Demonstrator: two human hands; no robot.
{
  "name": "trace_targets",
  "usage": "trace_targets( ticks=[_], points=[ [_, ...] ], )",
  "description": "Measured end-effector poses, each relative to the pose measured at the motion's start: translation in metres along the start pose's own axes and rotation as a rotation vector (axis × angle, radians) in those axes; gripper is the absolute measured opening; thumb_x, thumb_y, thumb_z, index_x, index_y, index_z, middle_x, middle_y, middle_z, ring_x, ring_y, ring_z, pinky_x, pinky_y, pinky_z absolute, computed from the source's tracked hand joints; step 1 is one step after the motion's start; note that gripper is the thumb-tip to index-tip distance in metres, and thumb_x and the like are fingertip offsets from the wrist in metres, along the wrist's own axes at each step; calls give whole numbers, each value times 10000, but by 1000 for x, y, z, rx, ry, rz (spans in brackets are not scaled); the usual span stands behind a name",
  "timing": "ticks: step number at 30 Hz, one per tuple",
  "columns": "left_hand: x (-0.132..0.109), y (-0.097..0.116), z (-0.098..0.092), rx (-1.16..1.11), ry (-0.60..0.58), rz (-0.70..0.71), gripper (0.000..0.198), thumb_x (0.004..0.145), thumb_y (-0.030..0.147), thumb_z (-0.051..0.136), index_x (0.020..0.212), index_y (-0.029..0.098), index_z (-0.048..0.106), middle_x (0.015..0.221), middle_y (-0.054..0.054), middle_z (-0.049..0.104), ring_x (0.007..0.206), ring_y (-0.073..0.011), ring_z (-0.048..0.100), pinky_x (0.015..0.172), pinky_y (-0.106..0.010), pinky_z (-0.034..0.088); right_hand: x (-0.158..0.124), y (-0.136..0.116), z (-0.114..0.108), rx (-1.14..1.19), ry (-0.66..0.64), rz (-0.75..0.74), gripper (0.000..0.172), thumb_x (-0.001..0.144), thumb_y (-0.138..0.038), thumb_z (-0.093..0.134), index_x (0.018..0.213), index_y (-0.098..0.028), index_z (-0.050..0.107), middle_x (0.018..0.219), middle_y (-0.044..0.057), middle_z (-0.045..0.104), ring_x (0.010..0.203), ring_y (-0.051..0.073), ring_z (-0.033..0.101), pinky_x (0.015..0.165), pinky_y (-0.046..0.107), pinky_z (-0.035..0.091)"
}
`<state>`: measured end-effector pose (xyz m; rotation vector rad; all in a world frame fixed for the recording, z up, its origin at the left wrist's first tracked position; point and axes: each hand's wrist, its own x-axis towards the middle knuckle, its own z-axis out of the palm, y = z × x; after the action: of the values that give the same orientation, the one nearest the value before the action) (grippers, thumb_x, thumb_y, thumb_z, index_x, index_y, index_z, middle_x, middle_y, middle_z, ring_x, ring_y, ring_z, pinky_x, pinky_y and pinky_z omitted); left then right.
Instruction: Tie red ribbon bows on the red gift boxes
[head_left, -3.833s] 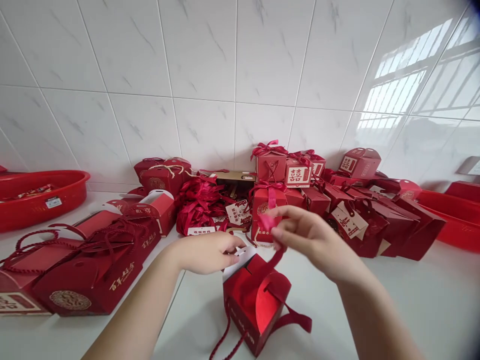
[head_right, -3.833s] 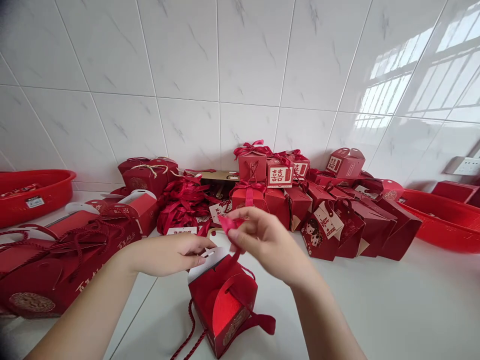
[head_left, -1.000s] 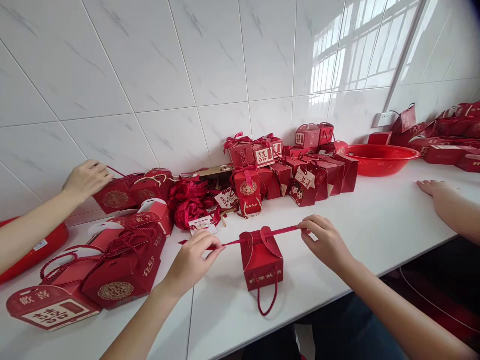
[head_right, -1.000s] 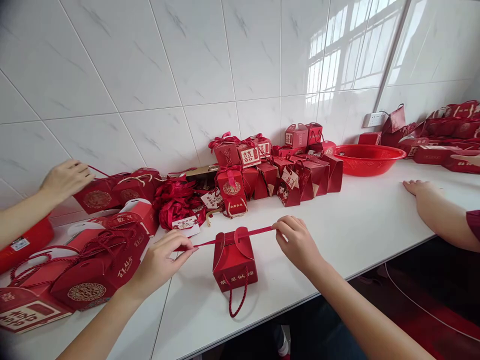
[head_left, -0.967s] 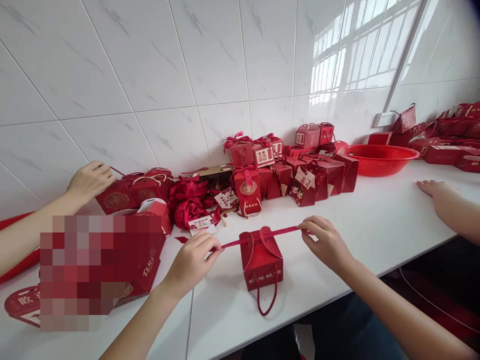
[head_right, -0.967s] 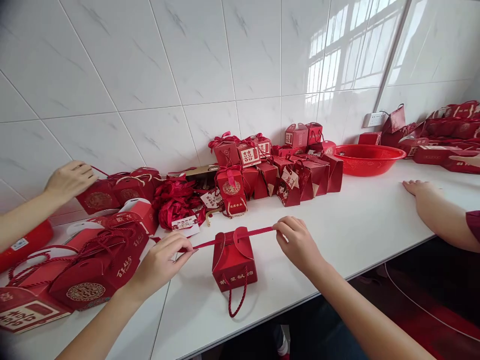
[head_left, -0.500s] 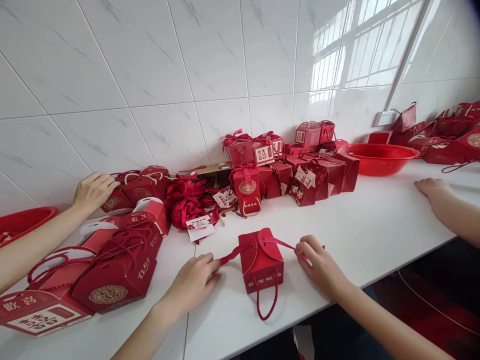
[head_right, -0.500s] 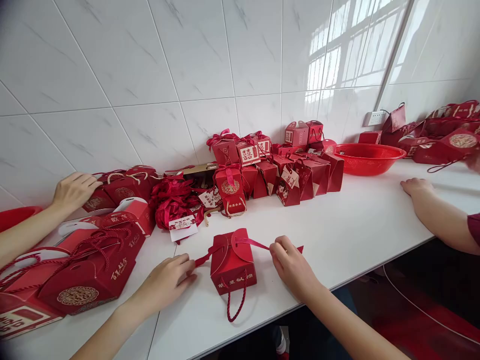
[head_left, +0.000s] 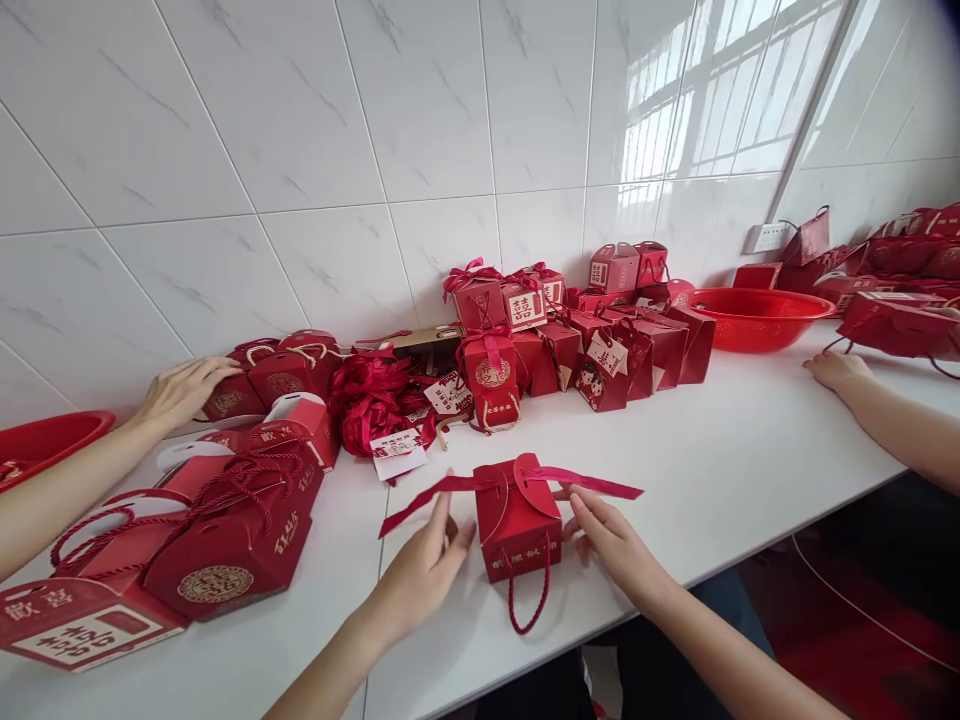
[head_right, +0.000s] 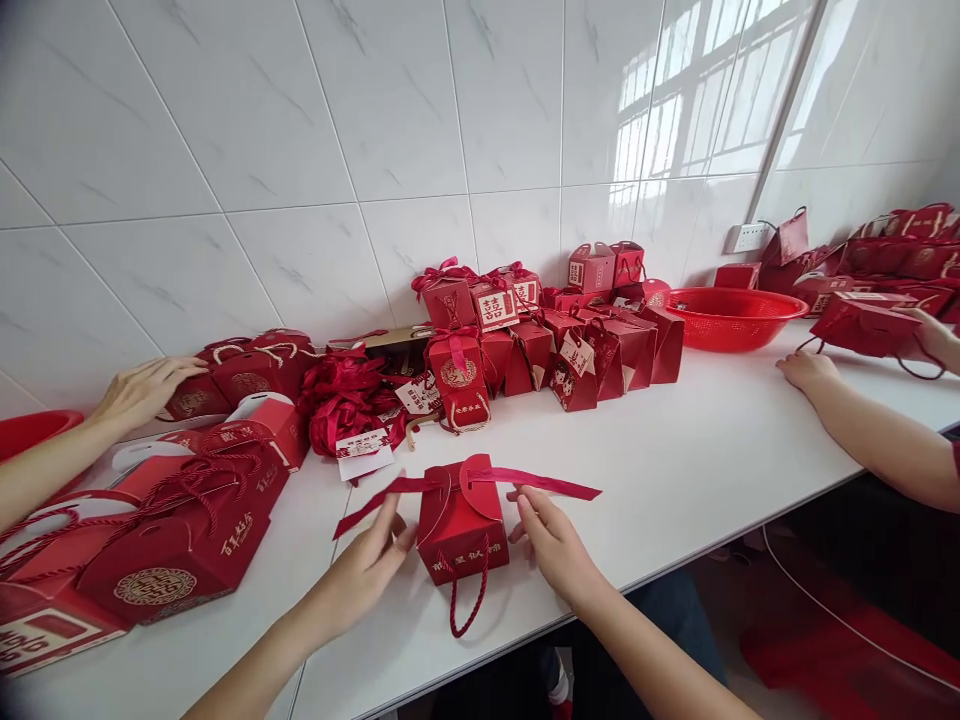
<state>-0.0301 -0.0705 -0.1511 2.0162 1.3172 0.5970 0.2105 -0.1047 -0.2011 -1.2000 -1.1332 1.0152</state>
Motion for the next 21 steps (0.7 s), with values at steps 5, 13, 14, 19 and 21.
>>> trace_targets(
  ticks=[5,13,14,19,21],
  points=[
    [18,8,-8,-705,268,-52,384,899,547,425,1114,256,552,823,2,568,639,-112,517,667,-258,454,15,-2,-8,583,177,165,241,779,-446,666,903,-243,637,1153,77,657,797,188,675,628,310,549],
    [30,31,-47,-1173,459,6,273,802,360,635,1032,225,694,946,-35,636,758,-113,551,641,-216,466,38,-38,-29,632,259,31,230,699,-412,759,840,-257,666,814,-5,676,764,156,656,608,252,511],
    [31,35,-51,-1153,483,43,247,771,335,670,985,219,712,959,-35,651,775,-120,556,637,-216,460,38,-47,-30,584,261,-15,231,684,-405,772,815,-244,671,791,-6,668,748,149,645,612,248,504],
    [37,62,-65,-976,568,215,162,686,319,755,795,199,752,983,-28,699,775,-133,566,615,-223,436,45,-93,-27,330,221,-256,230,686,-400,772,808,-229,680,768,-11,638,687,122,585,620,249,490],
    [41,75,-70,-876,554,270,230,718,371,733,864,195,758,983,-41,707,815,-152,581,636,-231,443,51,-110,-22,230,160,-332,220,718,-420,739,772,-215,682,736,-8,626,676,125,567,624,260,484]
  ],
)
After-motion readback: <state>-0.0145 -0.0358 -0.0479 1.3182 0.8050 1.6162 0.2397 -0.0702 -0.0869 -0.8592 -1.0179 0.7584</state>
